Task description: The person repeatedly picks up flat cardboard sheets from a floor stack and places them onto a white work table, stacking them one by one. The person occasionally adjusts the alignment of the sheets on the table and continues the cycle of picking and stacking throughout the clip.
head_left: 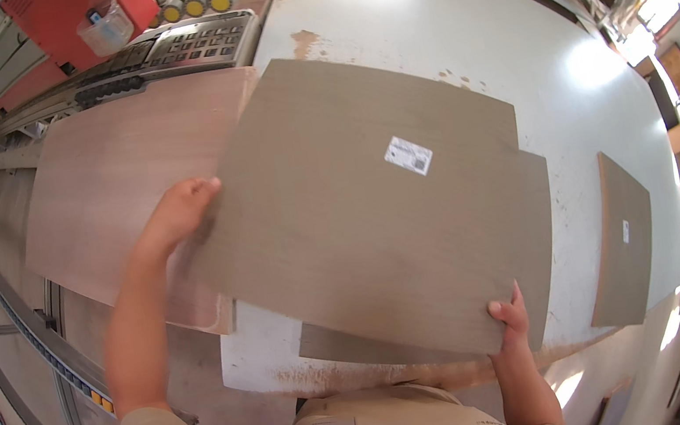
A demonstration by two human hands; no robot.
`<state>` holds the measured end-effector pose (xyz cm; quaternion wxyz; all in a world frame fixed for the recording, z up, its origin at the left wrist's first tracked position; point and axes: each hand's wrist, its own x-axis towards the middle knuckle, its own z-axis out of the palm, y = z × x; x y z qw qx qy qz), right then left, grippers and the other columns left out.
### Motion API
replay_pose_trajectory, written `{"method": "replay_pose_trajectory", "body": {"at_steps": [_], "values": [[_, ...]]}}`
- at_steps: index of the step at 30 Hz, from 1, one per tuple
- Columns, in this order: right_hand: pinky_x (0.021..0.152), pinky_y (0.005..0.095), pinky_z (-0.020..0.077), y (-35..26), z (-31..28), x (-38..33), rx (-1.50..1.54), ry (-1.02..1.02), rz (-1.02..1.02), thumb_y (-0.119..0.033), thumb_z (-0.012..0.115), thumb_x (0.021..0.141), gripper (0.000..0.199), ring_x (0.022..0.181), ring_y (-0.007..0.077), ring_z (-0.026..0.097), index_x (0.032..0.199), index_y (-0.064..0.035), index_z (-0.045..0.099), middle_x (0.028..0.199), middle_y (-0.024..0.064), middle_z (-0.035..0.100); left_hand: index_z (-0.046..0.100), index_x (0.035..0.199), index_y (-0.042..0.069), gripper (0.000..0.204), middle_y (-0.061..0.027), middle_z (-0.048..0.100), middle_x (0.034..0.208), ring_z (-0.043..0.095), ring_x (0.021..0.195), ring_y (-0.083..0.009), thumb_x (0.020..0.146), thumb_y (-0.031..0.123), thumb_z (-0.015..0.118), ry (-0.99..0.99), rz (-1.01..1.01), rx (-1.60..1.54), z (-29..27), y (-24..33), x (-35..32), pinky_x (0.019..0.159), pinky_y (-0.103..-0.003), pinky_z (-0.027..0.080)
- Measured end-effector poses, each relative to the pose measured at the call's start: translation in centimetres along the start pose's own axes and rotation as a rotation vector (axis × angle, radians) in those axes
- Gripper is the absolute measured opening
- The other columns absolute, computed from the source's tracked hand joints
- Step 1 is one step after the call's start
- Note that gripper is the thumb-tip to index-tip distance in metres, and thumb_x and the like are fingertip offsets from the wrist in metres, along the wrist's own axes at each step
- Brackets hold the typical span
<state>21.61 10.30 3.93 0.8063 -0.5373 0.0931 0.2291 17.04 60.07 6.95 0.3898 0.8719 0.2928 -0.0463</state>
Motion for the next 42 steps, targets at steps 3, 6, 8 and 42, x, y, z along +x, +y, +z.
{"method": "replay_pose_trajectory", "body": {"at_steps": [3,6,8,42], "values": [[0.091,0.0376,0.0519,-0.5,-4.3,-2.8,-0.002,0.048,0.005,-0.014,0.077,0.062,0.078,0.105,0.0274,0.063,0.132,0.0018,0.048,0.116,0.0134,0.062,0.059,0.121,-0.003,0.044,-0.0162,0.065,0.105,0.064,0.097,-0.0275,0.095,0.033,0.060,-0.038,-0.020,0.173,3.5,3.0,-2.6,0.085,-0.035,0.051],[0.089,0.0357,0.0515,-2.5,-6.3,-3.5,-0.043,0.027,0.011,-0.013,0.078,0.060,0.077,0.104,0.0243,0.063,0.131,0.0014,0.050,0.114,0.0112,0.064,0.053,0.131,-0.001,0.051,-0.0211,0.057,0.127,0.054,0.118,-0.0349,0.093,0.031,0.063,0.087,0.282,0.339,7.1,4.3,-4.8,0.099,-0.040,0.044],[0.088,0.0334,0.0512,-4.6,-6.9,-3.1,-0.130,0.029,0.003,-0.011,0.075,0.064,0.069,0.103,0.0213,0.063,0.128,0.0024,0.053,0.111,0.0109,0.065,0.047,0.137,0.000,0.057,-0.0221,0.045,0.140,0.042,0.131,-0.0374,0.091,0.030,0.063,0.187,0.499,0.443,9.9,4.6,-5.7,0.108,-0.045,0.036],[0.116,0.0560,0.0208,-15.6,-53.0,-13.3,-1.420,0.665,-0.387,-0.030,0.053,0.094,0.054,0.145,0.0375,0.026,0.144,-0.0117,0.045,0.155,0.0178,0.033,0.035,0.150,0.012,0.065,-0.0074,0.025,0.160,0.019,0.149,-0.0248,0.095,0.044,0.051,-0.249,1.425,0.662,66.3,49.0,-9.1,0.121,-0.044,0.014]]}}
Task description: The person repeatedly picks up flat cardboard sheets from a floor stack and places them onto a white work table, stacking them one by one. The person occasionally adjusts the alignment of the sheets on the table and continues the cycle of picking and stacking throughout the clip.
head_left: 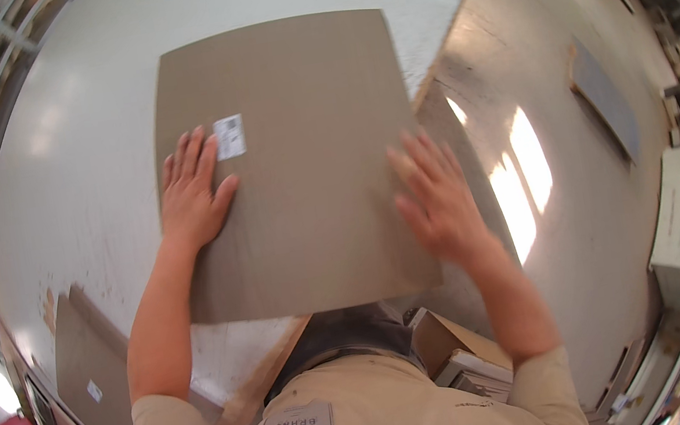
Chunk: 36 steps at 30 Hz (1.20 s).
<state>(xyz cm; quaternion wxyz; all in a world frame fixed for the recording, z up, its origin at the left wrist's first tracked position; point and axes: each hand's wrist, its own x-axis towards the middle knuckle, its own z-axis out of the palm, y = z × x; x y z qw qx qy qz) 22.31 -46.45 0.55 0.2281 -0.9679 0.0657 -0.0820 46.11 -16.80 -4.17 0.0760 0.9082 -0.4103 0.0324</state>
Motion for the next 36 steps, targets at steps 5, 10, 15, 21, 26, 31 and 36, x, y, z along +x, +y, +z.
{"method": "replay_pose_trajectory", "body": {"at_steps": [5,10,15,21,26,31,36], "values": [[0.120,0.0461,0.0196,9.1,1.2,11.3,-0.157,0.060,-0.141,-0.030,0.044,0.100,0.052,0.146,0.0283,0.025,0.149,-0.0139,0.035,0.156,0.0098,0.032,0.034,0.151,0.012,0.066,-0.0077,0.026,0.160,0.019,0.149,-0.0274,0.094,0.039,0.052,-0.073,-0.016,0.029,-1.8,0.1,0.6,0.120,-0.045,0.015],[0.120,0.0428,0.0235,12.5,1.3,13.7,-0.207,0.024,-0.270,-0.026,0.044,0.100,0.049,0.145,0.0249,0.030,0.146,-0.0105,0.040,0.154,0.0079,0.038,0.035,0.151,0.012,0.068,-0.0079,0.026,0.160,0.021,0.149,-0.0291,0.091,0.036,0.054,-0.057,-0.002,0.007,-1.9,-0.6,0.1,0.120,-0.046,0.015],[0.117,0.0438,0.0296,11.7,0.3,11.6,-0.095,0.144,-0.245,-0.021,0.050,0.094,0.047,0.141,0.0283,0.038,0.137,-0.0032,0.049,0.143,0.0109,0.052,0.038,0.149,0.011,0.066,-0.0091,0.029,0.159,0.024,0.148,-0.0308,0.091,0.037,0.054,-0.066,0.039,-0.036,-2.0,-1.6,0.1,0.120,-0.047,0.016],[0.107,0.0423,0.0407,12.7,0.1,11.5,-0.212,0.306,-0.387,-0.012,0.060,0.083,0.038,0.117,0.0253,0.055,0.120,-0.0036,0.060,0.117,0.0079,0.065,0.039,0.148,0.009,0.066,-0.0107,0.031,0.158,0.025,0.147,-0.0322,0.092,0.040,0.053,-0.082,0.080,-0.048,-2.3,-1.5,1.0,0.119,-0.047,0.017],[0.087,0.0400,0.0488,14.3,-0.2,10.7,-0.239,0.254,-0.302,-0.007,0.061,0.080,0.030,0.097,0.0231,0.060,0.109,-0.0028,0.060,0.092,0.0053,0.063,0.039,0.148,0.007,0.065,-0.0130,0.031,0.158,0.025,0.147,-0.0340,0.092,0.039,0.052,-0.104,0.137,-0.043,-1.1,-4.1,0.2,0.119,-0.048,0.018],[0.069,0.0395,0.0532,13.6,-2.1,10.2,-0.240,-0.098,-0.057,-0.006,0.062,0.079,0.020,0.084,0.0270,0.067,0.099,-0.0050,0.061,0.080,0.0078,0.066,0.044,0.143,0.004,0.058,-0.0161,0.039,0.151,0.031,0.143,-0.0363,0.090,0.025,0.058,-0.054,0.156,-0.091,-3.6,0.1,3.8,0.117,-0.048,0.022],[0.065,0.0401,0.0537,11.7,-3.5,13.1,-0.292,-0.297,0.006,-0.012,0.059,0.084,0.012,0.078,0.0301,0.069,0.094,-0.0055,0.059,0.078,0.0124,0.069,0.052,0.131,0.004,0.051,-0.0158,0.049,0.139,0.039,0.136,-0.0368,0.087,0.023,0.068,0.041,0.133,-0.035,-1.9,14.0,18.6,0.112,-0.048,0.031]]}}
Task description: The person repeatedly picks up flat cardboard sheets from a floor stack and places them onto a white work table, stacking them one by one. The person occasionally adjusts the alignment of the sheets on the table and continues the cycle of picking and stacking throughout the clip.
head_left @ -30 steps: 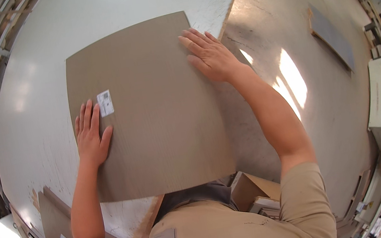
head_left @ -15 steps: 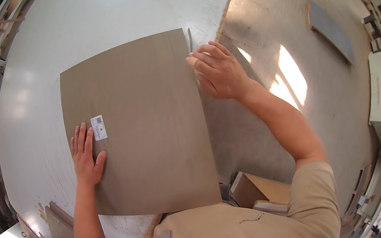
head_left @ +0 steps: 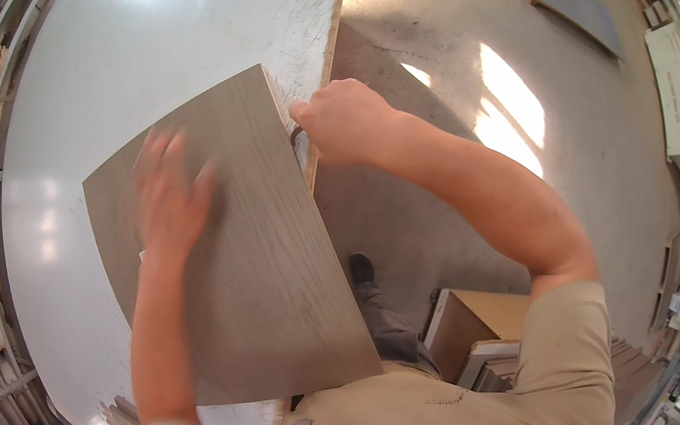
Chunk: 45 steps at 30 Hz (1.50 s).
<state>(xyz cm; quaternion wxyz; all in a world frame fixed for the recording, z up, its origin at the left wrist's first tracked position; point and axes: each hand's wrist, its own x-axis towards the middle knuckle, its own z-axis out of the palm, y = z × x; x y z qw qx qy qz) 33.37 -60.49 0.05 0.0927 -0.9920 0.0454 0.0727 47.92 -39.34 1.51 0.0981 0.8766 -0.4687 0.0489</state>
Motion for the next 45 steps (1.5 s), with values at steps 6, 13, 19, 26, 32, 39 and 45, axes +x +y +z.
{"method": "replay_pose_trajectory", "body": {"at_steps": [6,13,19,26,32,39,45], "values": [[0.064,0.0437,0.0529,-1.8,1.2,-3.8,0.178,-0.034,0.236,-0.026,0.054,0.090,0.020,0.067,0.0345,0.067,0.090,-0.0058,0.056,0.070,0.0130,0.068,0.056,0.128,0.005,0.049,-0.0165,0.057,0.127,0.049,0.122,-0.0373,0.090,0.036,0.063,0.061,0.120,-0.220,9.1,4.8,9.8,0.102,-0.043,0.042],[0.045,0.0455,0.0447,-0.1,-1.7,-13.1,0.043,-0.282,-0.039,-0.012,0.058,0.081,0.010,0.055,0.0323,0.063,0.087,-0.0079,0.052,0.056,0.0099,0.059,0.057,0.125,0.008,0.046,-0.0110,0.057,0.120,0.050,0.118,-0.0331,0.087,0.034,0.063,0.131,0.243,-0.227,10.0,4.6,9.5,0.100,-0.041,0.043],[0.039,0.0393,0.0324,-2.7,-7.9,-22.4,-0.010,-0.430,0.006,-0.009,0.064,0.076,0.018,0.040,0.0262,0.043,0.072,-0.0127,0.048,0.045,0.0045,0.039,0.057,0.126,0.009,0.047,-0.0100,0.057,0.119,0.050,0.120,-0.0314,0.087,0.033,0.062,0.034,0.225,-0.167,8.8,5.1,9.9,0.100,-0.041,0.043],[0.041,0.0381,0.0357,-8.8,-11.7,-34.7,0.053,-0.573,0.309,-0.013,0.067,0.065,0.018,0.042,0.0261,0.048,0.067,-0.0128,0.048,0.046,0.0045,0.041,0.060,0.113,-0.002,0.043,-0.0213,0.055,0.117,0.049,0.118,-0.0375,0.080,0.026,0.065,-0.067,0.169,-0.261,7.1,5.7,9.8,0.102,-0.043,0.041],[0.044,0.0432,0.0368,-13.6,-15.5,-40.7,-0.072,-0.947,0.584,-0.017,0.067,0.062,0.021,0.046,0.0304,0.052,0.060,-0.0133,0.046,0.047,0.0070,0.043,0.060,0.112,-0.001,0.043,-0.0211,0.055,0.116,0.050,0.117,-0.0372,0.080,0.026,0.065,-0.057,0.151,-0.268,7.7,5.2,10.6,0.102,-0.042,0.041],[0.045,0.0427,0.0345,-18.1,-17.9,-47.6,-0.074,-0.436,0.776,-0.013,0.069,0.056,0.019,0.044,0.0327,0.048,0.058,-0.0103,0.050,0.045,0.0091,0.041,0.058,0.125,0.007,0.046,-0.0111,0.057,0.119,0.052,0.118,-0.0327,0.086,0.031,0.063,0.000,0.193,-0.202,12.5,2.2,13.8,0.099,-0.041,0.043],[0.070,0.0474,0.0421,-14.1,-13.8,-45.2,-0.222,-0.873,1.043,-0.012,0.062,0.081,0.011,0.078,0.0359,0.056,0.088,-0.0046,0.060,0.074,0.0162,0.056,0.060,0.123,0.006,0.045,-0.0146,0.059,0.120,0.054,0.117,-0.0344,0.085,0.030,0.066,0.005,0.211,-0.256,11.2,4.0,15.5,0.100,-0.042,0.043]]}}
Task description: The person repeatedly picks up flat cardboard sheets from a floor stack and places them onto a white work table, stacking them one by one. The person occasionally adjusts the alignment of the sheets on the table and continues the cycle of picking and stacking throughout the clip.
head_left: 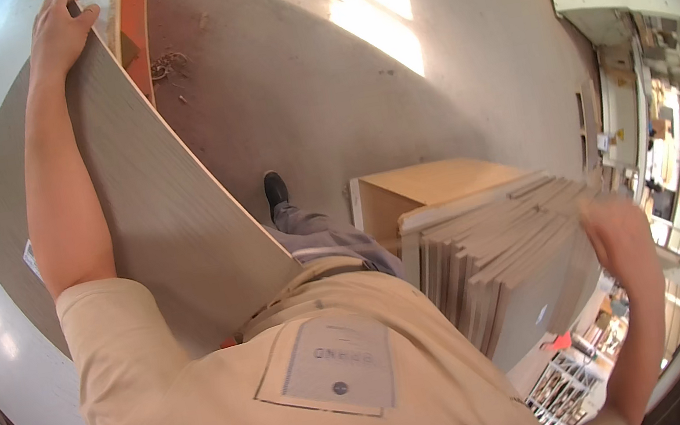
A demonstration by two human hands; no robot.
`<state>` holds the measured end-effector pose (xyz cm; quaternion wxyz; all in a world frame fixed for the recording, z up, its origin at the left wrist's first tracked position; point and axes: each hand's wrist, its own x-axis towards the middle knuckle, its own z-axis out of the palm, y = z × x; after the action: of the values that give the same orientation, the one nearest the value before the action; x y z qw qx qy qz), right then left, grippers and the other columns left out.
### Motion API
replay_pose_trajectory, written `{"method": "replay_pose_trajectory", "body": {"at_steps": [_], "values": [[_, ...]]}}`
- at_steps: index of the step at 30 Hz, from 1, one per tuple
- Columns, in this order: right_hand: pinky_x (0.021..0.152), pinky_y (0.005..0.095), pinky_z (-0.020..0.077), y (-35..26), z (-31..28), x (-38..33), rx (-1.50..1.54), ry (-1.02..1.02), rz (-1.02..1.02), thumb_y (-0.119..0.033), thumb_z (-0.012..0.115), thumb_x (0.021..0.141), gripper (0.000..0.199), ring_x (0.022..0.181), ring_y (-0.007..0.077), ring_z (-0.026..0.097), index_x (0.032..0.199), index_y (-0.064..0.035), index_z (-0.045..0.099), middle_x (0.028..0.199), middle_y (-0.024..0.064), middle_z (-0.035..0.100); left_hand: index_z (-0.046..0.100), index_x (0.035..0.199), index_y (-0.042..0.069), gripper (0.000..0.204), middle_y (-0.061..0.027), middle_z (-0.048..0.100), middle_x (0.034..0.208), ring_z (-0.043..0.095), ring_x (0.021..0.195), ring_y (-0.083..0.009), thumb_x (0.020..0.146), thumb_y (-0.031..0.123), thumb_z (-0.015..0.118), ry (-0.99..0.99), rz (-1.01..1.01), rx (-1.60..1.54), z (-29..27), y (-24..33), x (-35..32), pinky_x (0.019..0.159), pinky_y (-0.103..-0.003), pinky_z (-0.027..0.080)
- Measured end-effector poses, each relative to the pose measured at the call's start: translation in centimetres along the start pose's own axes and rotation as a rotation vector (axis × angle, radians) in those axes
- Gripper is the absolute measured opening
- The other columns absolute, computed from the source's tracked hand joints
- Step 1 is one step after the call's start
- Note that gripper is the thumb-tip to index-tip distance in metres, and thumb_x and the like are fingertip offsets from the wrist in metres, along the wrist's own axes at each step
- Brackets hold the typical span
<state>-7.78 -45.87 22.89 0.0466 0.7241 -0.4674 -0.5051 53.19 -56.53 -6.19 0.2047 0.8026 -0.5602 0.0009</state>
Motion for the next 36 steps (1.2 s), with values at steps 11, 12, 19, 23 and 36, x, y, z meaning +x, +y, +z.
{"method": "replay_pose_trajectory", "body": {"at_steps": [11,12,19,23,36], "values": [[0.104,0.0413,0.0432,-21.9,-3.8,10.1,0.304,0.009,-0.931,0.000,0.055,0.081,0.046,0.128,0.0369,0.049,0.127,-0.0032,0.058,0.127,0.0246,0.058,0.062,0.077,0.003,0.029,-0.0138,0.062,0.065,0.063,0.067,-0.0334,0.090,0.029,0.060,-0.780,0.729,-0.053,-4.0,14.0,-18.4,0.064,-0.044,0.050],[0.104,0.0420,0.0429,-21.7,-3.7,10.9,0.759,-0.157,-0.836,0.002,0.053,0.080,0.048,0.130,0.0358,0.049,0.128,0.0000,0.056,0.129,0.0226,0.059,0.061,0.074,0.003,0.031,-0.0133,0.061,0.061,0.062,0.063,-0.0334,0.091,0.029,0.059,-0.744,0.722,-0.102,-4.2,13.9,-18.7,0.062,-0.044,0.050],[0.088,0.0337,0.0504,-23.9,-1.3,11.4,1.746,-0.852,-0.569,-0.023,0.054,0.096,0.056,0.096,0.0200,0.065,0.142,0.0056,0.040,0.107,0.0151,0.065,0.063,0.070,0.004,0.032,-0.0117,0.064,0.062,0.063,0.062,-0.0320,0.090,0.029,0.060,-0.761,0.766,-0.104,-4.8,14.3,-17.8,0.059,-0.042,0.050],[0.075,0.0291,0.0504,-25.0,-1.0,11.7,1.484,-0.895,-0.524,-0.010,0.054,0.088,0.064,0.083,0.0156,0.062,0.147,-0.0002,0.031,0.092,0.0105,0.064,0.063,0.068,0.004,0.033,-0.0119,0.063,0.061,0.063,0.060,-0.0320,0.088,0.029,0.062,-0.748,0.770,-0.094,-4.6,14.5,-18.2,0.057,-0.041,0.050],[0.067,0.0486,0.0511,-26.1,-1.8,11.4,0.767,-0.410,-0.798,-0.023,0.052,0.092,0.057,0.070,0.0425,0.063,0.141,0.0015,0.035,0.077,0.0261,0.064,0.055,0.070,0.005,0.037,-0.0092,0.051,0.048,0.055,0.049,-0.0311,0.091,0.035,0.060,-0.618,0.881,-0.247,-4.1,13.8,-18.8,0.050,-0.041,0.042]]}}
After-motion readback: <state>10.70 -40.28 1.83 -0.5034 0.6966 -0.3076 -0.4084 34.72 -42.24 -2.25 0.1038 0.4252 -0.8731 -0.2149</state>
